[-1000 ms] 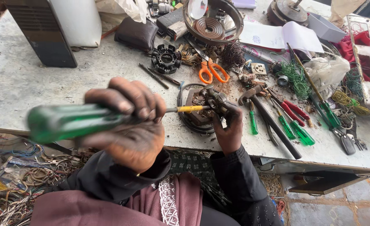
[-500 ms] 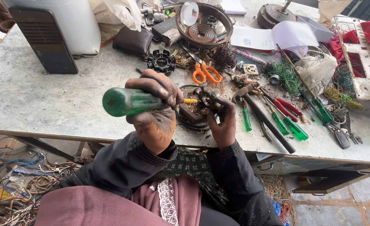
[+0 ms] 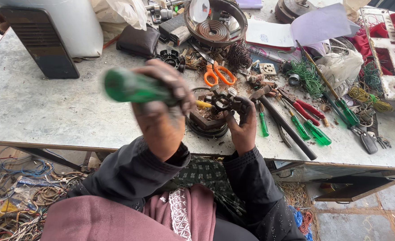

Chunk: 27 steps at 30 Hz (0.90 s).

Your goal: The person is repairing a mechanical part, likely a motor stator, using various tools. They use a screwdriver to pry and adjust components, a hammer to tap parts into place, and pliers to manipulate small pieces. The person also wipes the part with a cloth during the process.

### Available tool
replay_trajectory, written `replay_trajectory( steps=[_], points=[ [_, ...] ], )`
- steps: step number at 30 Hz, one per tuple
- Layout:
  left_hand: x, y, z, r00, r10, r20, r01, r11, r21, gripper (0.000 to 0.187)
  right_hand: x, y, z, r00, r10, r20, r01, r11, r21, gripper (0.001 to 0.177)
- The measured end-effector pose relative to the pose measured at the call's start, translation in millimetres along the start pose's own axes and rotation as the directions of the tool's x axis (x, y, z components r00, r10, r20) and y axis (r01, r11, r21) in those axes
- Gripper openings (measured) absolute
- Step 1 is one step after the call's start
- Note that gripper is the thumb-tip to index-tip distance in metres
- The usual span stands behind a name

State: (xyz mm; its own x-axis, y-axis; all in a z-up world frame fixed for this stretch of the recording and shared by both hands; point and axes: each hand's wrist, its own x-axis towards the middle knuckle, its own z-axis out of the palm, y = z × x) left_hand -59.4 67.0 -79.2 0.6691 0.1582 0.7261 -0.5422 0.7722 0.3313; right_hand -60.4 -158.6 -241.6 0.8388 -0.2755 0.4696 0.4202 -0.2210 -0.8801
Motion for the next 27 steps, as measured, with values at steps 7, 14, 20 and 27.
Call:
replay_trajectory(
  steps=[7, 14, 20, 27],
  points=[
    [9.4, 6.5, -34.9, 0.957, 0.206, -0.205, -0.215, 0.976, -0.023, 0.055, 3.5, 8.0, -11.1, 0.977, 0.162, -0.137, -0.162, 0.987, 0.006, 0.036],
    [12.0, -41.2, -87.5, 0.949, 0.311, 0.055, -0.292, 0.798, 0.527, 0.053, 9.1, 9.5, -14.9, 0.950, 0.261, -0.170, -0.210, 0.940, 0.270, 0.028],
    [7.7, -82.9, -114.6, 0.631, -0.182, 0.755, -0.462, 0.694, 0.553, 0.043, 7.8, 10.4, -13.7, 0.949, 0.255, -0.188, -0.192, 0.935, 0.299, 0.026],
    [-0.1, -86.2, -112.8, 0.289, -0.467, 0.836, -0.538, 0.643, 0.545, 0.055, 8.0, 4.3, -11.3, 0.938, 0.291, -0.186, -0.227, 0.926, 0.302, 0.023]
  ],
)
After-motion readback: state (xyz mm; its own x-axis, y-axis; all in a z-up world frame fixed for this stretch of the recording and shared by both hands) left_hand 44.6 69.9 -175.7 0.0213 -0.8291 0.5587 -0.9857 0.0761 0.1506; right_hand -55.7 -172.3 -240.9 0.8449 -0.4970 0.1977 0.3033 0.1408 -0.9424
